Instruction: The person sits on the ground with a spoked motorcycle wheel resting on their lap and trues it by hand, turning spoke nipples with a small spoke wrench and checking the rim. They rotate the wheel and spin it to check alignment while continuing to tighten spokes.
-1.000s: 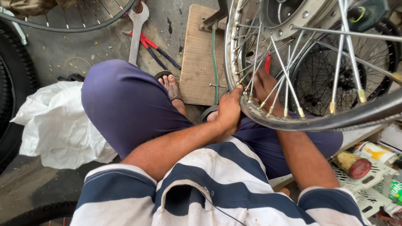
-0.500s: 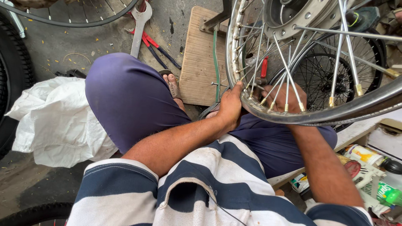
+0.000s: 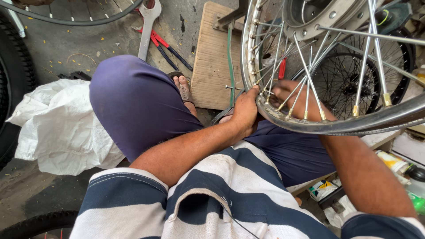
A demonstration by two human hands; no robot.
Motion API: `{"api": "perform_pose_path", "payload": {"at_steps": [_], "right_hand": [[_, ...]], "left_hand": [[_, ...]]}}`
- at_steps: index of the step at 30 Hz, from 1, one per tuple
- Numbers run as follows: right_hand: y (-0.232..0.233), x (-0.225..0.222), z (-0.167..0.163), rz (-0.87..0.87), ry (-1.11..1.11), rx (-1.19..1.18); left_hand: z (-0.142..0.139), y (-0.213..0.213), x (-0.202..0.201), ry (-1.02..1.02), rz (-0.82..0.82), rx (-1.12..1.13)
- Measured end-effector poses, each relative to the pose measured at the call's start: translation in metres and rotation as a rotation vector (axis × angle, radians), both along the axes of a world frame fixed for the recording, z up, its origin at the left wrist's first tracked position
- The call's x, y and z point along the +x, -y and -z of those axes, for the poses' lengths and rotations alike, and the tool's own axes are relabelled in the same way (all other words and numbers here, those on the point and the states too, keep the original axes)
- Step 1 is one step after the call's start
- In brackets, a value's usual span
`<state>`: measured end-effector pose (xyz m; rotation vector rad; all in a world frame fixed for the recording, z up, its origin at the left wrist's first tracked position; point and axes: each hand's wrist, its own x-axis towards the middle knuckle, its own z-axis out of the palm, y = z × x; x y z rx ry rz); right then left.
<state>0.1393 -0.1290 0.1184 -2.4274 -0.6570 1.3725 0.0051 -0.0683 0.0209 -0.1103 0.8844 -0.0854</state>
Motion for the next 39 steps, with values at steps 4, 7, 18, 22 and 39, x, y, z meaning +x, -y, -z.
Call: {"api": "perform_pose_path", "payload": {"at_steps": [4, 7, 18, 22, 39], "right_hand": [[-0.005, -0.011, 0.007, 0.028, 0.135, -0.11], [0.009, -0.014, 0.017, 0.008, 0.144, 0.077], [0.022, -0.005, 0.147, 0.378, 0.214, 0.534], [0.05, -0.002, 0.133, 0.097, 0.211, 0.388], [0.063, -0.004, 0.068, 0.64, -0.227, 0.33]], "left_hand": [[-0.002, 0.002, -0.002, -0.035, -0.032, 0.03], [-0.007, 0.002, -0.004, -0.071, -0.028, 0.073], [-0.006, 0.003, -0.005, -0.097, 0.03, 0.161], [-0.007, -0.004, -0.006, -0.032, 0.038, 0.189], [0.006, -0.004, 0.007, 0.007, 0.027, 0.149]]}}
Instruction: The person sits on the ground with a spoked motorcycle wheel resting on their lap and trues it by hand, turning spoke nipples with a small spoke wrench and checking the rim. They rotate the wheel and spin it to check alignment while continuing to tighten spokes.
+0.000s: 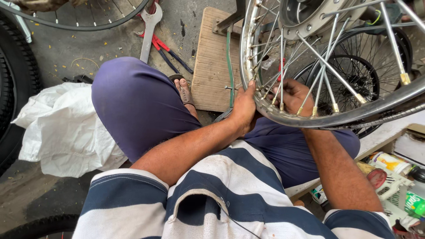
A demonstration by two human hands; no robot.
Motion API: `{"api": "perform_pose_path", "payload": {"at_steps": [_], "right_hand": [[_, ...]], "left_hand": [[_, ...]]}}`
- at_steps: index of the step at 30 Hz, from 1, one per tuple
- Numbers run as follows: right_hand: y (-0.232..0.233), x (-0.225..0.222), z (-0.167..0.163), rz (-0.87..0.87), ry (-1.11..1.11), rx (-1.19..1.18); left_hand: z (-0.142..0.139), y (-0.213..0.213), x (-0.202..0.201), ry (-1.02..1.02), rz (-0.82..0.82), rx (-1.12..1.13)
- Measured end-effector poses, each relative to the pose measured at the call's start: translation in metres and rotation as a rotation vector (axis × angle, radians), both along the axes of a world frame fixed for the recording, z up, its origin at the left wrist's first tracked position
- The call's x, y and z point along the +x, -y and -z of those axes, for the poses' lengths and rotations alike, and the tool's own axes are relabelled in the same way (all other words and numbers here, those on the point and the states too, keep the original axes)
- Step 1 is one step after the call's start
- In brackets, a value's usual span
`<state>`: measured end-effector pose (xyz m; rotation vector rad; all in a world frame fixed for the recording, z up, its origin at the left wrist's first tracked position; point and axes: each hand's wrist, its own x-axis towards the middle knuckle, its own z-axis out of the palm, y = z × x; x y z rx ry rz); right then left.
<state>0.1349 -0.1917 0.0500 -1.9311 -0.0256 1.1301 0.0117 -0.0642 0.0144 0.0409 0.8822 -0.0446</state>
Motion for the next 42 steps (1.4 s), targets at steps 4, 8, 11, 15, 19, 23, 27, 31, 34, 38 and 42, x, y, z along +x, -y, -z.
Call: {"api": "perform_pose_path", "payload": {"at_steps": [4, 8, 11, 15, 19, 23, 27, 31, 34, 38, 42], "right_hand": [[-0.014, -0.001, -0.012, -0.077, -0.047, -0.009], [-0.026, 0.002, -0.02, -0.192, -0.017, -0.144], [-0.037, 0.005, -0.024, -0.188, -0.037, -0.267], [-0.046, 0.003, -0.028, -0.248, 0.096, -0.425], [-0.041, -0.01, -0.023, -0.344, 0.571, -0.359], [-0.028, -0.02, -0.011, -0.334, 0.735, -0.251], [-0.027, -0.013, 0.0, -0.352, 0.96, -0.094], [-0.065, 0.001, 0.029, -0.124, 0.983, 0.108], [-0.105, 0.007, 0.065, 0.592, 0.275, 0.085], [-0.11, 0.005, 0.071, 0.297, 0.383, 0.27], [-0.069, -0.003, 0.05, 0.022, 0.188, 0.345]], "left_hand": [[-0.004, -0.001, 0.0, -0.015, -0.033, -0.021], [-0.009, -0.002, 0.002, -0.043, -0.028, -0.031], [-0.009, -0.002, 0.003, -0.051, -0.034, -0.012], [-0.007, 0.0, 0.002, -0.064, -0.01, -0.002], [-0.004, 0.003, 0.002, -0.094, -0.029, 0.005], [-0.007, 0.01, -0.002, -0.092, -0.064, 0.026], [-0.012, 0.013, -0.01, -0.105, -0.04, 0.024], [-0.016, 0.011, -0.014, -0.11, 0.0, 0.129], [-0.019, 0.011, -0.016, -0.094, -0.075, -0.028], [-0.014, 0.008, -0.016, -0.071, -0.048, -0.022], [-0.008, 0.003, -0.017, -0.006, -0.05, 0.027]]}}
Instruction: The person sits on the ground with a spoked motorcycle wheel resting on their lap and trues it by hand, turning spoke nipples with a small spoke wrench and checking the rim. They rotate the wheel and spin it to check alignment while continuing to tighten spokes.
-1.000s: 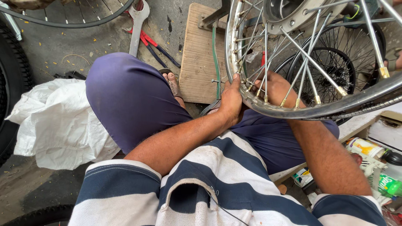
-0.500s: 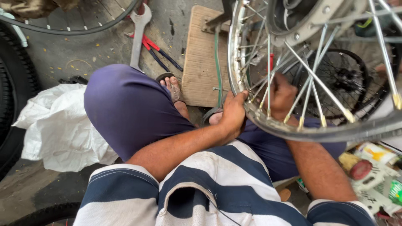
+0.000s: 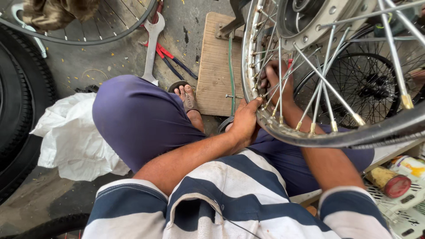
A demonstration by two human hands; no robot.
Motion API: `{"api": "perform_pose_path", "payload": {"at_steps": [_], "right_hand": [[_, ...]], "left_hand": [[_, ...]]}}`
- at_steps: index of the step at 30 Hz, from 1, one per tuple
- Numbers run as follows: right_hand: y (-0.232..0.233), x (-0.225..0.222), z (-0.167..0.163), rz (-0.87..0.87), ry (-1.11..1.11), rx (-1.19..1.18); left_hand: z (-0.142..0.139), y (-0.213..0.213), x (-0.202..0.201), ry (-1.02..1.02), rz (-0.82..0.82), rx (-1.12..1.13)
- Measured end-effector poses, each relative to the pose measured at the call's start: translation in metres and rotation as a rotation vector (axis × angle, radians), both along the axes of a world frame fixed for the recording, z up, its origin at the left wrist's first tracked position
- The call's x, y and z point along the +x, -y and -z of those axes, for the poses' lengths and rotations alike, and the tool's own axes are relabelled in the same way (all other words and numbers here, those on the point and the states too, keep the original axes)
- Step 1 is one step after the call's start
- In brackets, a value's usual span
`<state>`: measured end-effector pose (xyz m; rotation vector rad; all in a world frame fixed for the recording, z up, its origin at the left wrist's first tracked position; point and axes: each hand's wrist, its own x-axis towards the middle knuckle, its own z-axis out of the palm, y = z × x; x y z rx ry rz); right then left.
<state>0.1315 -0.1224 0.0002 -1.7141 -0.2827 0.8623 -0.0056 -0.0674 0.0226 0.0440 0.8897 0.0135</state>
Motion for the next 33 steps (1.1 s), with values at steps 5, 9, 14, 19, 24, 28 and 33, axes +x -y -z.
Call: {"api": "perform_pose_path", "payload": {"at_steps": [5, 9, 14, 19, 24, 28, 33], "right_hand": [[0.03, 0.018, -0.019, -0.685, 0.596, -0.074], [0.035, 0.035, -0.019, -0.876, 0.845, -0.178], [0.052, 0.023, -0.032, -0.773, 0.994, -0.375], [0.068, 0.005, -0.042, 0.019, 0.238, -0.058], [0.072, 0.004, -0.041, 0.492, -0.107, 0.166], [0.06, 0.0, -0.041, 0.328, -0.27, 0.162], [0.047, -0.002, -0.059, 0.179, -0.341, 0.029]], "left_hand": [[-0.003, -0.008, 0.004, -0.033, 0.089, 0.0], [-0.007, -0.013, 0.008, -0.008, 0.096, -0.028], [0.002, -0.016, 0.01, 0.088, 0.001, -0.108], [0.011, -0.011, 0.012, -0.001, 0.038, -0.043], [0.006, -0.009, 0.009, 0.0, 0.053, -0.017], [0.0, -0.013, 0.011, 0.002, 0.083, -0.013], [0.0, -0.016, 0.012, 0.011, 0.114, -0.002]]}}
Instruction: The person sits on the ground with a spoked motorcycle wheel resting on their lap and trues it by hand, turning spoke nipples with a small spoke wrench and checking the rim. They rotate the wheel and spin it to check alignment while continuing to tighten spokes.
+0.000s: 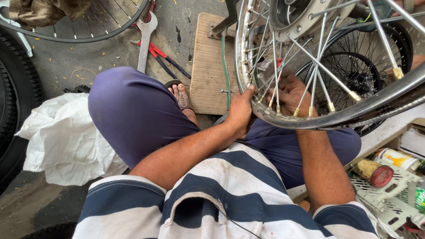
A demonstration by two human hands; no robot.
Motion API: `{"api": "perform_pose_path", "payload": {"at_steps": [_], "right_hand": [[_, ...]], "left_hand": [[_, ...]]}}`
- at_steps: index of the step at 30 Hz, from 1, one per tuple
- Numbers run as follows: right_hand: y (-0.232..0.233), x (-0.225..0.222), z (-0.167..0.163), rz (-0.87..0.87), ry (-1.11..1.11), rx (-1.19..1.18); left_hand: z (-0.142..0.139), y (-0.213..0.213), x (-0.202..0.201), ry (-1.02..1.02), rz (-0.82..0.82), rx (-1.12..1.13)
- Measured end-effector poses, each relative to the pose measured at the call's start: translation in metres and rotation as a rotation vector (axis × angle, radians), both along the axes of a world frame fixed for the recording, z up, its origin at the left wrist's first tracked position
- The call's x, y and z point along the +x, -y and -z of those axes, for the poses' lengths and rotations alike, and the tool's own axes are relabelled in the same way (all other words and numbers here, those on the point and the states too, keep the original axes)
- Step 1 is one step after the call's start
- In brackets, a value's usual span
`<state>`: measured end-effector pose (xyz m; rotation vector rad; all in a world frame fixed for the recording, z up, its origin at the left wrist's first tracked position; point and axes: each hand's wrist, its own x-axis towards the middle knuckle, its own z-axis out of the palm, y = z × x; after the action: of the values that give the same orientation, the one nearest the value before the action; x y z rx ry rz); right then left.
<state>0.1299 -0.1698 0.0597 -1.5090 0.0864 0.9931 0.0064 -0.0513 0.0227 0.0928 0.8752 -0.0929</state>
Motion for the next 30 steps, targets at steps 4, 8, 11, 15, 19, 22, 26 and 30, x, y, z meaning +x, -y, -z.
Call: {"api": "perform_pose_path", "payload": {"at_steps": [4, 8, 11, 15, 19, 22, 26, 30], "right_hand": [[0.003, -0.003, -0.011, 0.097, -0.02, 0.103], [0.009, -0.008, -0.007, 0.101, 0.28, 0.009], [0.015, -0.016, -0.006, 0.098, 0.345, 0.229], [0.027, -0.036, -0.017, 0.048, 0.451, 0.083], [0.034, -0.051, -0.019, -0.058, 0.663, -0.185], [0.036, -0.048, -0.013, -0.089, 0.632, -0.023], [0.039, -0.04, -0.009, -0.29, 0.869, -0.122], [0.035, -0.049, -0.017, -0.27, 0.791, -0.068]], "left_hand": [[0.005, 0.0, 0.001, -0.005, -0.04, -0.046], [0.003, 0.002, 0.001, 0.031, -0.097, -0.083], [-0.002, 0.001, 0.002, -0.011, -0.062, -0.07], [-0.007, -0.002, 0.003, 0.005, -0.036, -0.038], [-0.005, 0.001, 0.003, -0.013, -0.008, -0.011], [-0.001, 0.005, 0.003, -0.015, -0.018, -0.003], [0.001, 0.007, 0.004, -0.018, -0.035, 0.022], [-0.001, 0.003, 0.003, -0.041, 0.042, 0.0]]}}
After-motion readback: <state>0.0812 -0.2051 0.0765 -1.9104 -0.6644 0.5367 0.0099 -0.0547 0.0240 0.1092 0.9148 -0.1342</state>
